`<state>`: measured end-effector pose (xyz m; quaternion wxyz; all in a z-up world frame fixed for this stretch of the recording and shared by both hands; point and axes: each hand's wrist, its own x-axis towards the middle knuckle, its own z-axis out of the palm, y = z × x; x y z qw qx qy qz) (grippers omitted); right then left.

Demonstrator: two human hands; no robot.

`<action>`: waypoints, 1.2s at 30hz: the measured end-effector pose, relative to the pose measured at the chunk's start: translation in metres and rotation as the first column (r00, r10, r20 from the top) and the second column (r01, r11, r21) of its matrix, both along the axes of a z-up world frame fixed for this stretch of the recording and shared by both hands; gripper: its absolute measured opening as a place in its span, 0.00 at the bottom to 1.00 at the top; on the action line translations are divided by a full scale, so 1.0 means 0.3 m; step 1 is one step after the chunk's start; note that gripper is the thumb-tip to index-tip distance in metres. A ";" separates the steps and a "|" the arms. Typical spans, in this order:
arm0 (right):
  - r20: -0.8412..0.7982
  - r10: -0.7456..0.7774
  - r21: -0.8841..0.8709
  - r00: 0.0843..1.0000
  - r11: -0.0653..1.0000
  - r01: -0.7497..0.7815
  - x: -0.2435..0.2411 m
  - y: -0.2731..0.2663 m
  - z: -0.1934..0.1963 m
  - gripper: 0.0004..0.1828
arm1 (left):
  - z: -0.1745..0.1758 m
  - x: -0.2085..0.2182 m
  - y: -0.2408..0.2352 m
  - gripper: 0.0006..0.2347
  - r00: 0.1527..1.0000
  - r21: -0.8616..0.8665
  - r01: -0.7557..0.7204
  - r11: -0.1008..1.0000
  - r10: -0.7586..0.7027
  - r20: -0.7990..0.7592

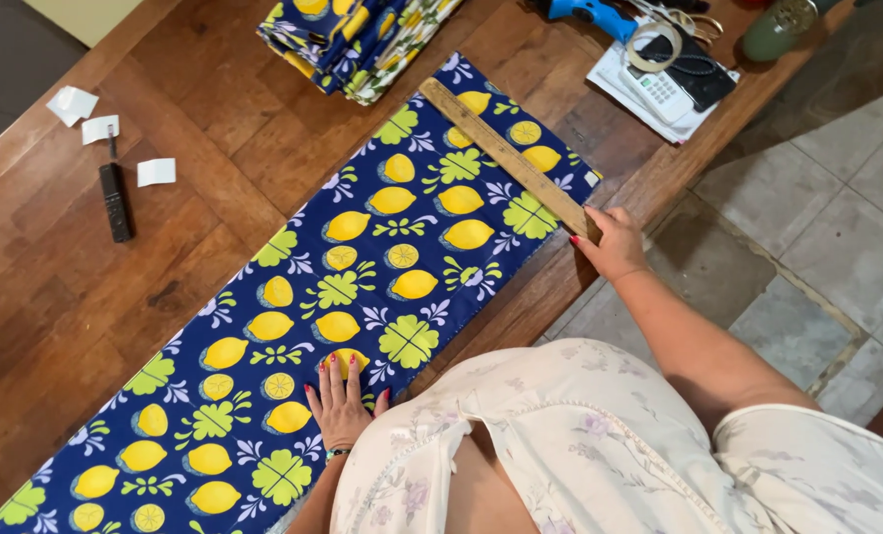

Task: Measuring fabric with a ruler, calculating dimensions on a phone, and cutting the fabric using a rotary cutter.

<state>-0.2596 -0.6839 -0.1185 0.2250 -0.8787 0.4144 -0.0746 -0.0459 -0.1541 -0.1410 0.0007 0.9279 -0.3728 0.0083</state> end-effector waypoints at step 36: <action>0.065 -0.140 0.046 0.988 0.989 0.137 0.007 -0.050 -0.058 0.29 | 0.007 -0.009 -0.012 0.40 0.998 0.044 -0.022 0.999 0.019 0.057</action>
